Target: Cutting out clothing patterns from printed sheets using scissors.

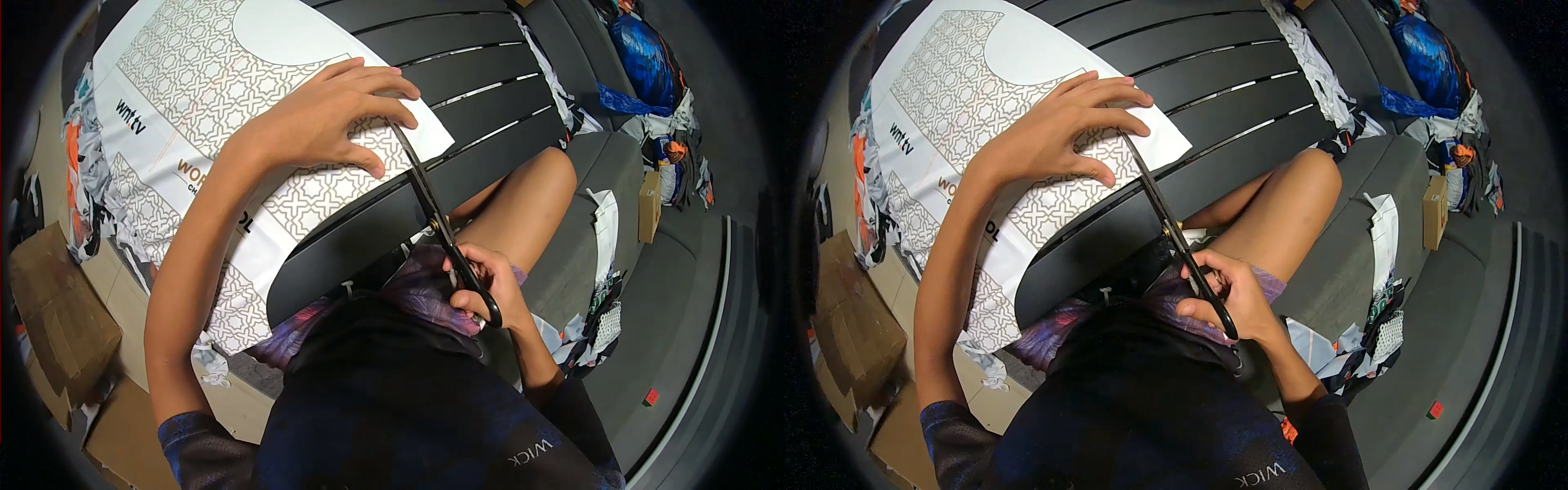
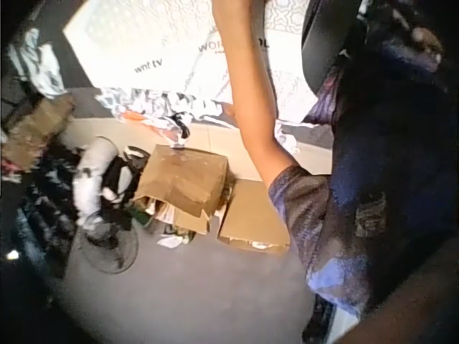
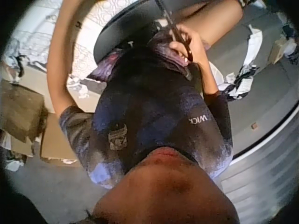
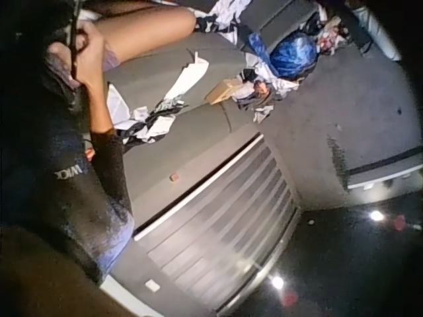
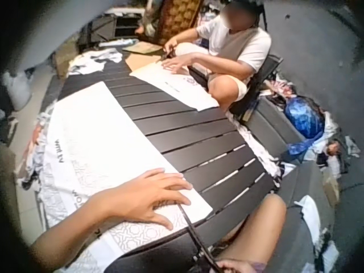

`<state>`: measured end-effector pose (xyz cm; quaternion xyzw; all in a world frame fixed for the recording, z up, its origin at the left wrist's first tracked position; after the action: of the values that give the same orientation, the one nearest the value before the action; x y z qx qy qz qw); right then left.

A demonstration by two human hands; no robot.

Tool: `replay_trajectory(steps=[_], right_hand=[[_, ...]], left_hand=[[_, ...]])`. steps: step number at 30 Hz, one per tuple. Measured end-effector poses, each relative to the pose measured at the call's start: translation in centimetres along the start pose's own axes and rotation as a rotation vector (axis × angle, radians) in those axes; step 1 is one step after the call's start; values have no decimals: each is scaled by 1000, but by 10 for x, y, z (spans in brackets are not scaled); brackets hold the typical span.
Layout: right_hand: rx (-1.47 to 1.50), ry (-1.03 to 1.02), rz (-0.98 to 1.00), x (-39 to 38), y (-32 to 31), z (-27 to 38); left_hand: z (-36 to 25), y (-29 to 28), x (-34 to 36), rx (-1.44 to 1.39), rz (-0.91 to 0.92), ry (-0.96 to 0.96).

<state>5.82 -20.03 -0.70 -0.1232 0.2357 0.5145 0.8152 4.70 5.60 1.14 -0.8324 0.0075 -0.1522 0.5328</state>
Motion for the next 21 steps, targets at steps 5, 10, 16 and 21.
replay_trajectory(steps=[5,10,16,21], right_hand=[[40,58,-1,-3,1,-2],[105,101,-18,-6,2,-3],[96,51,6,0,3,-5],[69,14,5,3,4,-3]], left_hand=[[1,1,0,2,10,-3],[1,1,0,4,7,-4],[1,1,0,3,-3,8],[0,0,0,-30,-17,22]])
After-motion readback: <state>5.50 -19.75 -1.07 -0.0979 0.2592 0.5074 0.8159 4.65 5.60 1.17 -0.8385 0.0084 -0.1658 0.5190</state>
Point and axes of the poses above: each hand's wrist, its own x-axis towards the middle knuckle, its own y-axis out of the palm, z = x × y, the point moved 8 cm from there along x, towards the middle knuckle, and after that the axes turned 10 degrees about x, right-handed, at the moved point
